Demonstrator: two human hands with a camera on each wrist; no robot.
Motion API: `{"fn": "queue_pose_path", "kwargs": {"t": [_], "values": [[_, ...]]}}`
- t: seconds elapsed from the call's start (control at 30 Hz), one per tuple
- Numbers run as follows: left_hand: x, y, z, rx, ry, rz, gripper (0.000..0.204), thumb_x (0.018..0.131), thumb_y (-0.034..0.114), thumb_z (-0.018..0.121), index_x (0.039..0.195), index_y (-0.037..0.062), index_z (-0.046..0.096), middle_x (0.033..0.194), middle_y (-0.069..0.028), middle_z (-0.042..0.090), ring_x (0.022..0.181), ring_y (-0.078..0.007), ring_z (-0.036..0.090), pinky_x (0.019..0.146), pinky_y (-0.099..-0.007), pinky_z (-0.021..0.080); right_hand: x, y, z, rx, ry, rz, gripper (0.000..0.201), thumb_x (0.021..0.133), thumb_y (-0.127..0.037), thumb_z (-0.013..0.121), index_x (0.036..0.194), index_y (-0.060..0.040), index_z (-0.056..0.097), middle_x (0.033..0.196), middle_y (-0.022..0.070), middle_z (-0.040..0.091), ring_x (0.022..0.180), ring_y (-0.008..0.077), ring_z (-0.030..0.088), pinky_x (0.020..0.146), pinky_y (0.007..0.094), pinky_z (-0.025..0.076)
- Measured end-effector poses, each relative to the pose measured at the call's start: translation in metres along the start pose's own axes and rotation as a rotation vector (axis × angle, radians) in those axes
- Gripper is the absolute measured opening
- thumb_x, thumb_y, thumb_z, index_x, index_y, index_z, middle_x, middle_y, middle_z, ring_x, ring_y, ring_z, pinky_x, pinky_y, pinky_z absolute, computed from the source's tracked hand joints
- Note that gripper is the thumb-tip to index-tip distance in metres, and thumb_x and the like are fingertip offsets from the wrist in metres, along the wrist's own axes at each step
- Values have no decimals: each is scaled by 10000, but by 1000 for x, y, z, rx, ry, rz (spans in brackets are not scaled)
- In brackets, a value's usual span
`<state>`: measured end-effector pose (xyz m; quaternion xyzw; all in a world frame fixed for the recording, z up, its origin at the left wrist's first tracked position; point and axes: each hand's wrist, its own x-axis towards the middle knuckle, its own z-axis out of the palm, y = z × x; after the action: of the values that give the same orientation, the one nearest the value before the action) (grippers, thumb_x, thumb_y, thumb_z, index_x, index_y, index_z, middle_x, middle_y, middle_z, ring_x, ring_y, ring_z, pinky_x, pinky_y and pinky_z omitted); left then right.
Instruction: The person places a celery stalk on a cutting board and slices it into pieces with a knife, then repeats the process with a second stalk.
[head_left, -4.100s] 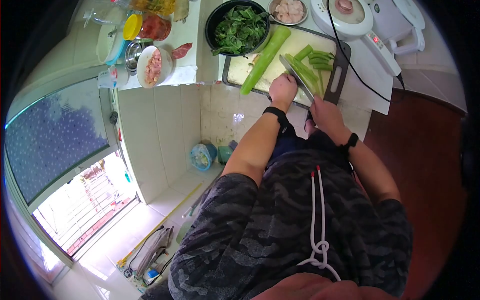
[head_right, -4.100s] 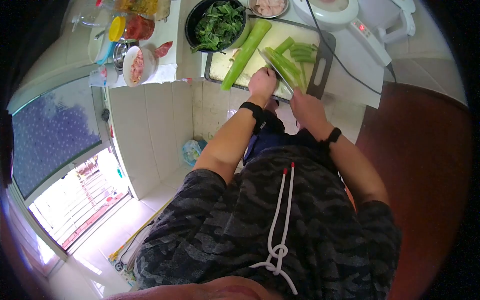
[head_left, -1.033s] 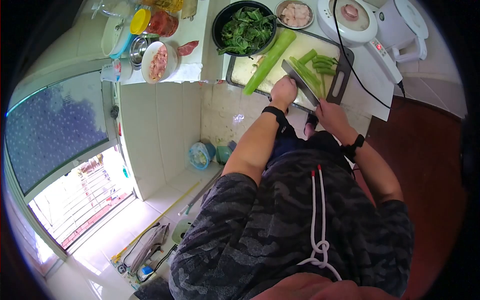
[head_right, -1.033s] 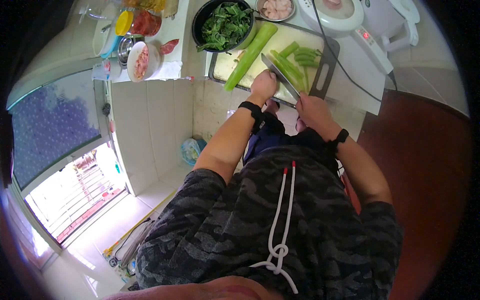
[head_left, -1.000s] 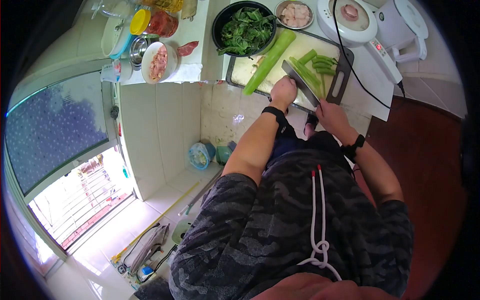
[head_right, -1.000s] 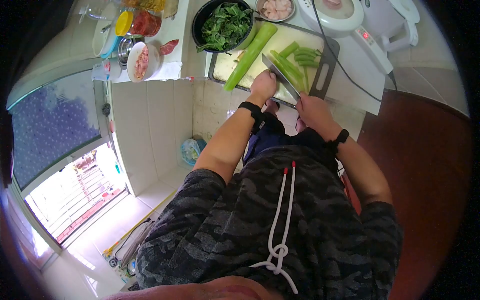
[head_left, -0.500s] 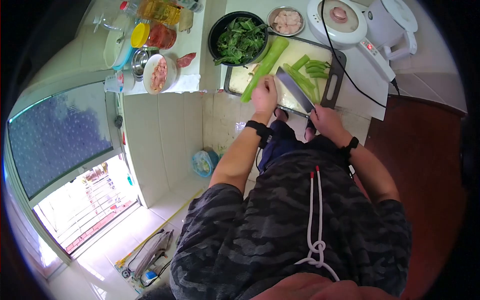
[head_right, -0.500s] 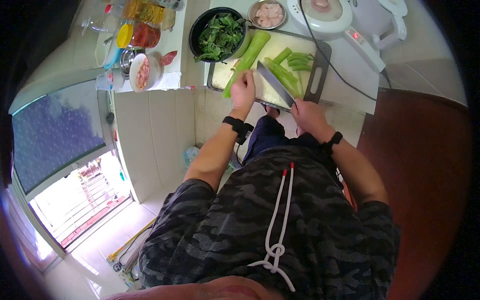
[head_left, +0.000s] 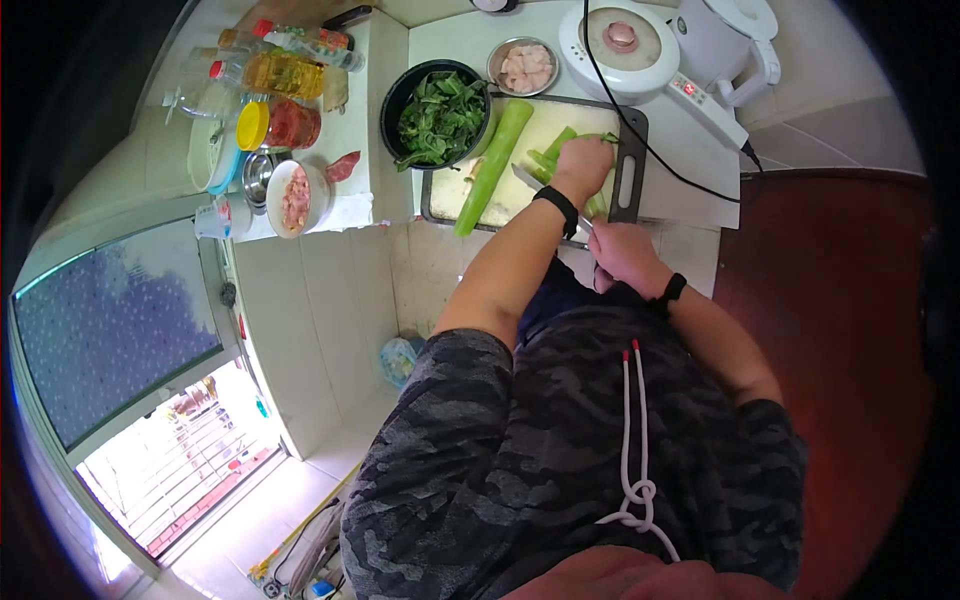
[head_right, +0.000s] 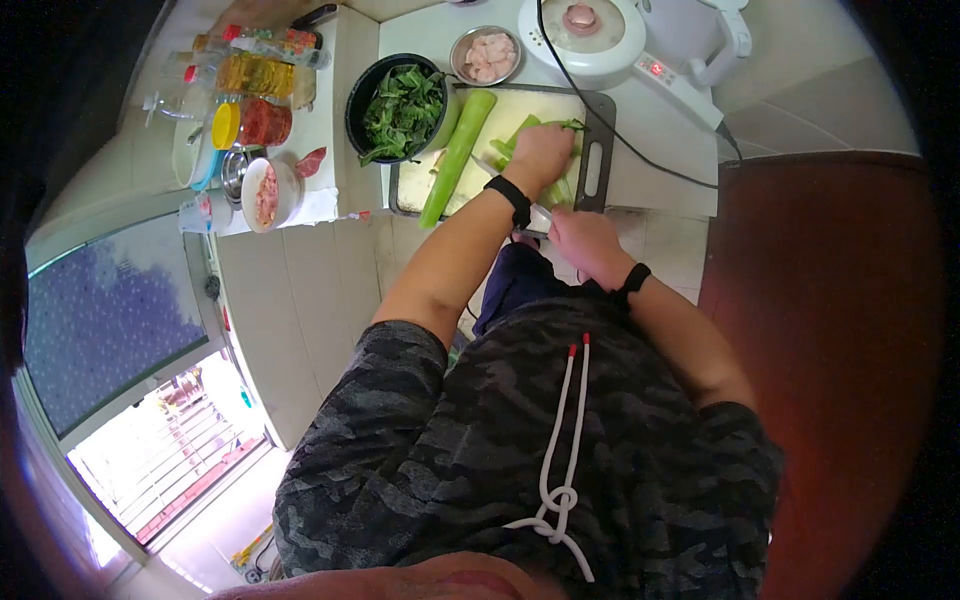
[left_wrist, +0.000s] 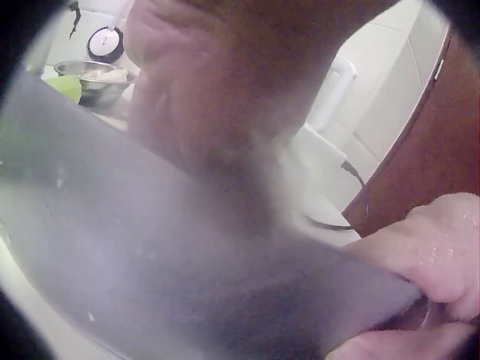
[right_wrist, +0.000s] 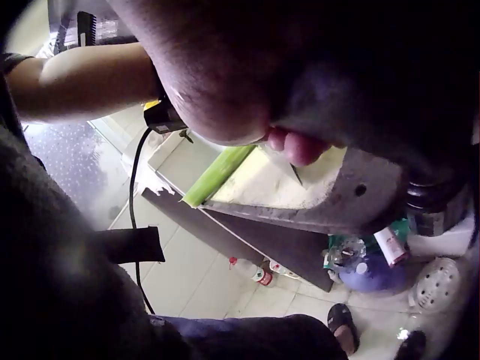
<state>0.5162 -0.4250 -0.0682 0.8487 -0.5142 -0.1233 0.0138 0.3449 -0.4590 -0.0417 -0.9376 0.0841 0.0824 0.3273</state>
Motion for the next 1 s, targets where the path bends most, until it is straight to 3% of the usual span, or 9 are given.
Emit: {"fn": "queue_pose_path", "kwargs": {"t": [0.17,0.3,0.43,0.53,0.63,0.77,0.83,0.97,1.0], "values": [[-19,-10,-42,-72,41,-133,209,766,231,661,906,75,661,916,-121,682,844,-296,685,698,-423,551,3,5,0,-56,31,-25,198,882,-237,549,850,-44,577,668,176,640,628,392,642,588,522,504],[-71,-42,-77,-556,420,-395,274,753,257,722,877,30,633,787,-83,655,705,-202,653,626,-340,520,12,16,-11,-80,44,-51,196,880,-239,550,878,-46,579,681,175,643,650,391,644,603,526,500],[-124,-67,-40,-1076,660,-648,261,750,244,738,845,18,648,668,-34,607,594,-122,591,536,-268,456,26,27,-22,-125,12,-46,193,886,-244,541,897,-54,575,689,180,637,689,392,642,640,534,489],[-145,-61,7,-1414,453,-960,264,774,257,723,821,6,656,675,-24,611,572,-86,557,514,-235,426,36,34,-30,-139,51,-83,193,900,-244,529,888,-55,565,672,180,613,670,403,614,615,542,465],[-133,-44,38,-1556,323,-1021,253,778,249,714,772,3,652,679,-65,639,553,-99,575,511,-245,443,44,31,-41,-170,58,-75,193,905,-242,529,876,-54,560,678,183,615,670,401,616,613,539,466],[-104,-29,61,-1533,279,-1080,290,788,287,705,750,5,648,703,-113,673,598,-177,632,566,-308,494,42,22,-38,-155,34,-36,203,918,-244,520,878,-48,559,686,195,618,664,412,614,611,545,466],[-101,-29,81,-1076,455,-1021,284,858,280,676,770,16,617,632,-80,638,490,-148,591,473,-281,456,33,12,-33,-142,17,-10,203,919,-244,519,879,-50,559,682,198,617,662,415,614,611,549,466],[-102,-27,88,-1113,473,-929,279,854,287,657,773,22,617,641,-82,652,532,-173,629,523,-313,488,15,-9,-24,-107,-14,63,197,918,-241,518,878,-52,556,673,202,614,653,423,614,610,557,470],[-103,-24,72,-1067,417,-962,268,832,292,641,776,31,625,685,-119,656,631,-262,640,602,-370,497,11,-10,-25,-97,4,22,196,916,-237,518,880,-48,551,672,202,614,648,425,614,609,555,472]]}}
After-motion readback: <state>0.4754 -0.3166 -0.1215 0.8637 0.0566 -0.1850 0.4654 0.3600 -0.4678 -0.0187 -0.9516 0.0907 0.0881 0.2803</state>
